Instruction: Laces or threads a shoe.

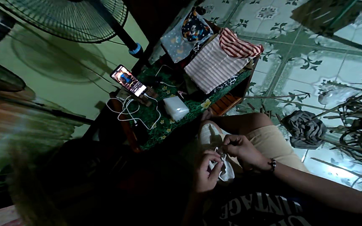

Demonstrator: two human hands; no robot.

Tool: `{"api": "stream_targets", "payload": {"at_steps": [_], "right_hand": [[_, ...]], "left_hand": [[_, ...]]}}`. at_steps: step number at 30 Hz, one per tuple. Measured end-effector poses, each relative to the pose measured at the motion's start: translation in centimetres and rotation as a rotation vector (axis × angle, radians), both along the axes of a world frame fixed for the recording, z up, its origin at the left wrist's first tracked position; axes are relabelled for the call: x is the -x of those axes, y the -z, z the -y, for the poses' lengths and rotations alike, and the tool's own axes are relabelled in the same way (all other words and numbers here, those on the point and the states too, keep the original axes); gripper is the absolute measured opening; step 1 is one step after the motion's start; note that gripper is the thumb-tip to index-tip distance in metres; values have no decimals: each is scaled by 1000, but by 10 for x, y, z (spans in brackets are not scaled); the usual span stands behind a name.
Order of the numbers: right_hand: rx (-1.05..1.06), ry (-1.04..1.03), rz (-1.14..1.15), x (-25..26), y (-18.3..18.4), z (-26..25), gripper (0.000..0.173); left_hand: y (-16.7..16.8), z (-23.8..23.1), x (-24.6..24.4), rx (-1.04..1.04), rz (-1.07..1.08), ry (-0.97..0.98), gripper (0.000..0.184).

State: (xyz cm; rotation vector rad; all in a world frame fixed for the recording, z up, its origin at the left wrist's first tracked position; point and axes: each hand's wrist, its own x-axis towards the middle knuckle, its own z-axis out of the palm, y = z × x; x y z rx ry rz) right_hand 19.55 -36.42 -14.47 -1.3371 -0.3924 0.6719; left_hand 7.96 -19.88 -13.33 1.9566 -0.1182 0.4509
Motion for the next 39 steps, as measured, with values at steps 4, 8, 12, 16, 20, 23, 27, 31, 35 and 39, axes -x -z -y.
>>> {"api": "stream_targets", "payload": {"at_steps": [4,8,12,16,20,23,27,31,35,39], "right_hand": [[-18,-28,27,0,-2,0,9],[-48,-59,87,-2,-6,-2,10],[-54,-69,10,-5,-12,1,18],[-35,-39,-19,-8,-4,7,20],[27,-94,81,-4,-2,7,28],[115,-93,271,-1,-1,2,46],[138,-122,406,-4,-1,-7,35],[38,-130,325,-6,2,-10,16],[-43,-132,189,-7,9,-6,10],[-92,-156,142,-8,11,-4,10]], "left_hand": [[3,1,1,-67,-33,-110,43],[2,6,-3,-188,-168,-161,46],[-2,7,-11,118,-145,-187,31],[-5,-4,-14,408,-168,-175,33],[-6,-6,-13,495,-203,-194,31],[-5,-6,-13,503,-216,-187,36],[-5,-7,-11,430,-195,-209,24],[-10,-12,-9,308,-81,-230,16],[-22,-21,-7,275,-26,-254,13],[-27,-24,-5,333,-21,-209,13]]}}
